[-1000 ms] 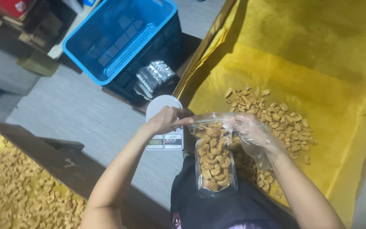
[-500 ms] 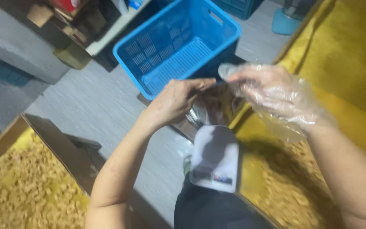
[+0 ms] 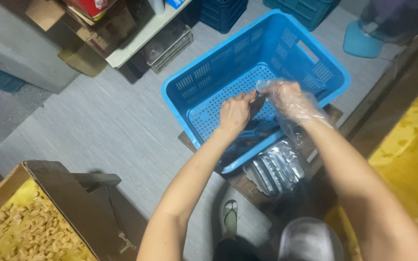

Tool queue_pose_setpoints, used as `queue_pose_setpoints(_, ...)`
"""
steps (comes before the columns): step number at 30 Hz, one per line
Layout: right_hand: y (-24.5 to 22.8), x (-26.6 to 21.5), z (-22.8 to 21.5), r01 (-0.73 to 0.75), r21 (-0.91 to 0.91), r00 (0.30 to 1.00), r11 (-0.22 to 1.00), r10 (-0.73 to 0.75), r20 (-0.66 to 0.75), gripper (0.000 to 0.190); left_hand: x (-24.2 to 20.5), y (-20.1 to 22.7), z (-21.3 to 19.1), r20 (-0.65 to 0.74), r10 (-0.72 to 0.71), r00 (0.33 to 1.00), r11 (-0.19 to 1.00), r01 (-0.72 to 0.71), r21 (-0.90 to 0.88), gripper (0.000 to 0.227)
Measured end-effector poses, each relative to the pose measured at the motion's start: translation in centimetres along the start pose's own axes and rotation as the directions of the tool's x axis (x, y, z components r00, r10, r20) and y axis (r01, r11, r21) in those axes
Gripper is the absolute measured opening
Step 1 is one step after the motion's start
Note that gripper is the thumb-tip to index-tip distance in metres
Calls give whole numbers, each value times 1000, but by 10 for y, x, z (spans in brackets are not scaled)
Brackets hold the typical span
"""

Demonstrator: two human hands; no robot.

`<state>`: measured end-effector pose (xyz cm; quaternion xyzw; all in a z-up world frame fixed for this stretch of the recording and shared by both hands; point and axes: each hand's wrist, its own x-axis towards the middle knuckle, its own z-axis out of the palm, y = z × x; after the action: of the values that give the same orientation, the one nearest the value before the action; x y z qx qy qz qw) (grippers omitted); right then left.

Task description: The person scoops snack pieces from a yellow-lined tray into small clear plastic bags, weighs each bag on a digital scale, and places the filled bags into a blue basket. The process is repeated multiple times.

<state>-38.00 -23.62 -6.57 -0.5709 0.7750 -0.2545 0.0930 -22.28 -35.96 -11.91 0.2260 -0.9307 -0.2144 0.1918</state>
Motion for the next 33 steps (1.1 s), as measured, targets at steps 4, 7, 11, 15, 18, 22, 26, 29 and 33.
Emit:
queue_pose_setpoints(4,10,8,70,-367,-60,884,928,368,288,34,-14,-56,54,233,-59,971,978,10,207,36)
queue_pose_setpoints(7,6,11,119,-342,-98,868,935,354,347,30,-27,-91,81,520,-172,837,959,23,281,42)
queue_pose_setpoints(11,-2,0,157,-337,-17,823,941,303,481,35,-53,-121,110,730,-311,608,926,21,377,47)
queue_pose_setpoints(15,-23,-4,171,-351,-89,728,932,331,600,30,-77,-138,128,791,-435,429,892,84,445,61)
queue_pose_setpoints(18,-37,1,164,-379,-51,696,924,321,642,27,-81,-144,127,806,-492,329,870,194,453,64)
queue_pose_setpoints(22,-45,-1,146,-446,-82,672,891,394,627,31,-69,-138,103,843,-488,227,872,172,458,95)
queue_pose_setpoints(26,-28,-10,118,-254,407,945,877,135,298,27,-48,-107,53,799,-495,342,866,122,484,106)
queue_pose_setpoints(29,13,-62,79,-332,758,926,561,347,149,26,-48,-76,12,609,-197,768,973,78,216,78)
queue_pose_setpoints(33,61,-148,53,-212,965,766,154,639,66,30,-100,-18,17,685,-235,690,774,559,-298,37)
